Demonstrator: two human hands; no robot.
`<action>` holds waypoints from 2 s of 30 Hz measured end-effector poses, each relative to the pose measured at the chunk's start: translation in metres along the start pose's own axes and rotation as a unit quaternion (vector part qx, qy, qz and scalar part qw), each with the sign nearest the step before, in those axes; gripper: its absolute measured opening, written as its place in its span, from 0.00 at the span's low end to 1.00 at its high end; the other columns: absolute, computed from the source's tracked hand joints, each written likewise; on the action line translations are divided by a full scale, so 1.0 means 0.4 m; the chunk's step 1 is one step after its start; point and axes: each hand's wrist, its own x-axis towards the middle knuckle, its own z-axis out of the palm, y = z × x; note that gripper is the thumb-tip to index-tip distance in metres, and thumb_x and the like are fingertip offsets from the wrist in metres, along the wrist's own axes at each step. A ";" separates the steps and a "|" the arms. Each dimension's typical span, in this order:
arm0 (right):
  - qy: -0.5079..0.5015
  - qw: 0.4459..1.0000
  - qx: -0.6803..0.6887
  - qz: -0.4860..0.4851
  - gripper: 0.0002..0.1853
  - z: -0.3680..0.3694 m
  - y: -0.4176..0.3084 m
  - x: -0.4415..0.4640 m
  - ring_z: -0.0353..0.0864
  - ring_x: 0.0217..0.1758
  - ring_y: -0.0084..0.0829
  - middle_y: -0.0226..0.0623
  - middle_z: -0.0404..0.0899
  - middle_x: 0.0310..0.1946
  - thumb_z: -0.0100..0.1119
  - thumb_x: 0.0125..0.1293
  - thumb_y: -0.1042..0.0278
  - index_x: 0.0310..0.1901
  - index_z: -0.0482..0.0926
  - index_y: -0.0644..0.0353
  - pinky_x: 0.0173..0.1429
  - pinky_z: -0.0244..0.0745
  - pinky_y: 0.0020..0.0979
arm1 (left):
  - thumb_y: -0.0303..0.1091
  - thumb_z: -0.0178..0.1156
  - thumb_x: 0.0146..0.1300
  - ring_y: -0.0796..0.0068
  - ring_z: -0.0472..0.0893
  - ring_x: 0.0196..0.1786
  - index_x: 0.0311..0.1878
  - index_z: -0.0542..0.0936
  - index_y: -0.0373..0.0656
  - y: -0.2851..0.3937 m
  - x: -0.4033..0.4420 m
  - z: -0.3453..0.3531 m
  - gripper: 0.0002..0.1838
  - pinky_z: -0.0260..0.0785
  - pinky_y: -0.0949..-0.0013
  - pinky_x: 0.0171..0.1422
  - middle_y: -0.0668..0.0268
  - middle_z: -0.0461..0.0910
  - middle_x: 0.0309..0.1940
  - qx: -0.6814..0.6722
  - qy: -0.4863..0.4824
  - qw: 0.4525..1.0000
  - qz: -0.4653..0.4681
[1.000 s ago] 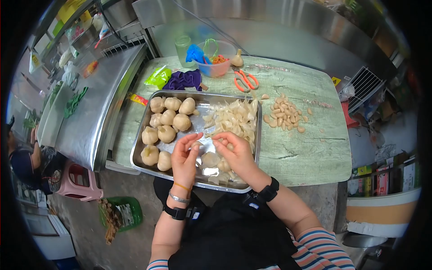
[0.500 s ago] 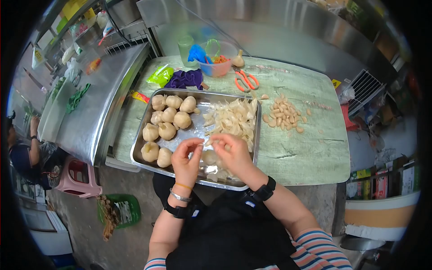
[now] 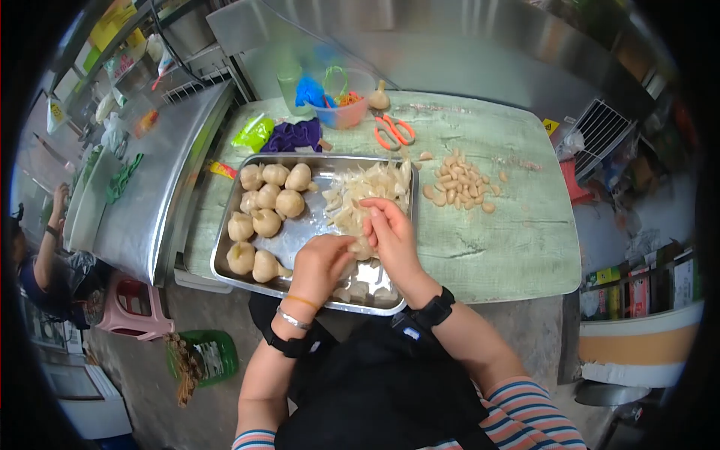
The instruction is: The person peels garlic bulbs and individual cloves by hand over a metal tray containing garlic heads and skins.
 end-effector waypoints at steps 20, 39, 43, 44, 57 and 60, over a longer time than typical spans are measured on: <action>0.044 0.997 -0.057 -0.024 0.11 -0.003 0.014 0.001 0.54 0.19 0.09 0.17 0.62 0.19 0.49 0.72 0.62 0.40 0.74 0.62 0.23 0.48 0.16 | 0.29 0.66 0.49 0.58 0.79 0.37 0.37 0.81 0.42 0.000 -0.020 -0.007 0.11 0.73 0.61 0.41 0.59 0.79 0.38 0.049 0.016 0.999 0.001; -0.216 0.969 -0.084 0.079 0.24 0.039 -0.054 -0.017 0.72 0.47 0.17 0.30 0.72 0.45 0.63 0.62 0.70 0.57 0.65 0.62 0.50 0.70 0.21 | 0.26 0.51 0.68 0.78 0.79 0.36 0.46 0.78 0.35 -0.062 -0.039 0.014 0.09 0.74 0.75 0.39 0.64 0.79 0.38 -0.541 0.176 0.774 -0.279; -0.203 0.971 -0.119 0.042 0.23 0.040 -0.029 -0.015 0.72 0.43 0.17 0.30 0.74 0.45 0.64 0.61 0.69 0.56 0.67 0.59 0.47 0.71 0.21 | 0.26 0.49 0.69 0.78 0.79 0.37 0.49 0.76 0.35 -0.071 -0.037 -0.001 0.10 0.74 0.77 0.41 0.63 0.79 0.39 -0.668 0.194 0.661 -0.282; -0.205 0.971 -0.118 0.043 0.23 0.041 -0.024 -0.016 0.72 0.43 0.17 0.30 0.74 0.45 0.64 0.61 0.69 0.56 0.67 0.59 0.47 0.71 0.21 | 0.26 0.50 0.69 0.78 0.79 0.38 0.49 0.76 0.35 -0.082 -0.042 -0.002 0.10 0.74 0.78 0.42 0.63 0.79 0.40 -0.693 0.180 0.640 -0.279; -0.066 0.965 -0.232 -0.103 0.13 0.054 -0.056 -0.029 0.66 0.21 0.20 0.27 0.67 0.19 0.67 0.56 0.71 0.43 0.80 0.59 0.27 0.62 0.23 | 0.22 0.60 0.61 0.81 0.78 0.43 0.52 0.78 0.37 -0.060 -0.047 0.005 0.15 0.73 0.77 0.47 0.61 0.79 0.50 -0.583 0.178 0.758 -0.234; -0.071 0.955 -0.239 -0.163 0.08 0.061 -0.066 -0.031 0.68 0.22 0.22 0.29 0.69 0.20 0.65 0.56 0.74 0.39 0.82 0.60 0.28 0.64 0.24 | 0.21 0.60 0.61 0.80 0.78 0.45 0.51 0.79 0.36 -0.030 -0.038 -0.005 0.14 0.73 0.76 0.48 0.62 0.79 0.50 -0.527 0.153 0.793 -0.266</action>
